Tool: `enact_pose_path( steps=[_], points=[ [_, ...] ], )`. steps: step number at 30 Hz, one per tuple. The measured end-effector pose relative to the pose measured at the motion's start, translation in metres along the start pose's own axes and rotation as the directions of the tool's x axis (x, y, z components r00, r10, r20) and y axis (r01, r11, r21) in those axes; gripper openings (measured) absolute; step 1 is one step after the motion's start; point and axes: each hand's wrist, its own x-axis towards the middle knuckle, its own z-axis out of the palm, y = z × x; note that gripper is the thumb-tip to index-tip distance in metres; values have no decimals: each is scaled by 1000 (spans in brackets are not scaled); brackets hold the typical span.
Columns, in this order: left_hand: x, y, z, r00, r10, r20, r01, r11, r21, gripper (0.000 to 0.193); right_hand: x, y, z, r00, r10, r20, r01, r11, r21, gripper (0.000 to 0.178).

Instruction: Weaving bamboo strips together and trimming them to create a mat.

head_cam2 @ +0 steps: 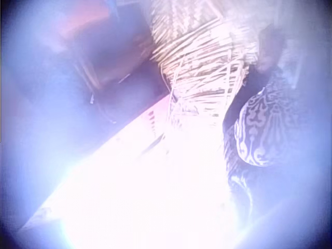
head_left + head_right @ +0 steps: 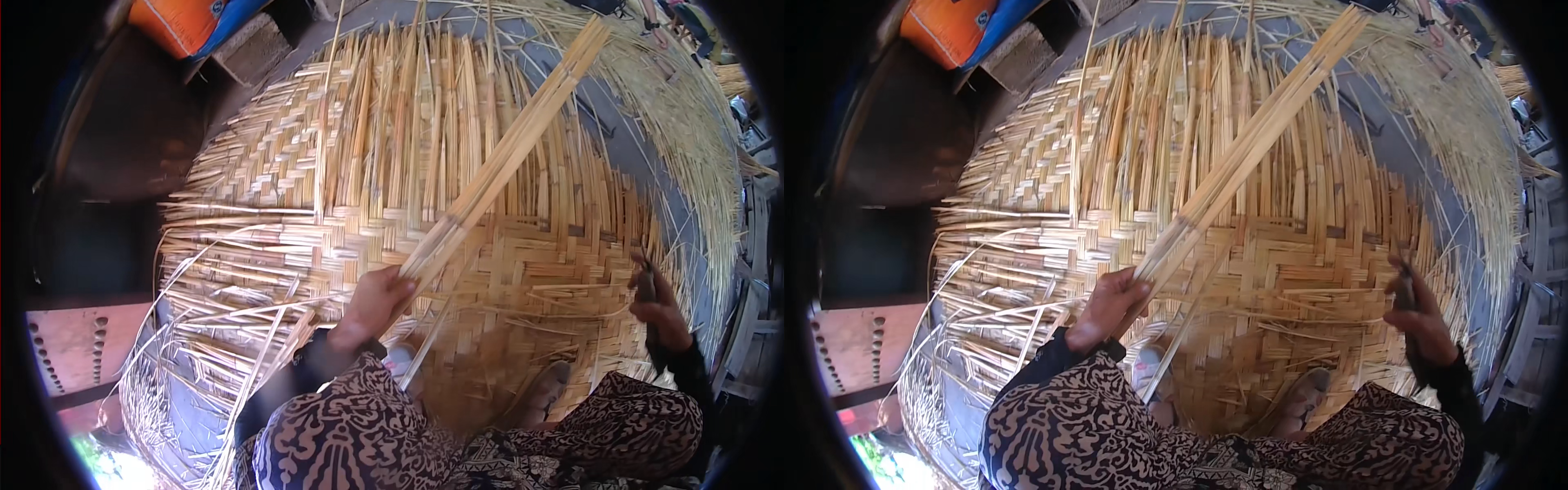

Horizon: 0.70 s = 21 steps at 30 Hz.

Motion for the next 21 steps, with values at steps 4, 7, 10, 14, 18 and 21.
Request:
enact_pose_path(
  steps=[4,7,10,14,18,21],
  points=[
    [-41,15,-16,998,22,-59,-30,990,-138,16,43,-58,56,715,-490,498,671,283,-685,57],
    [-17,5,5,998,47,40,-38,977,-210,13,53,-77,83,765,-344,544,589,34,-807,35],
    [-27,15,2,999,28,42,-21,986,-165,13,76,-70,111,557,-384,736,703,-253,-664,19],
    [-40,17,0,998,35,49,-34,999,-7,14,94,-71,127,591,-405,698,525,-464,-714,11],
    [-43,-16,-4,994,109,4,-109,994,23,15,144,-85,80,634,-580,512,145,-560,-815,9],
    [-50,-27,-13,986,146,84,-161,964,210,12,169,-111,-8,538,-752,380,-103,-506,-856,6]
  ],
)
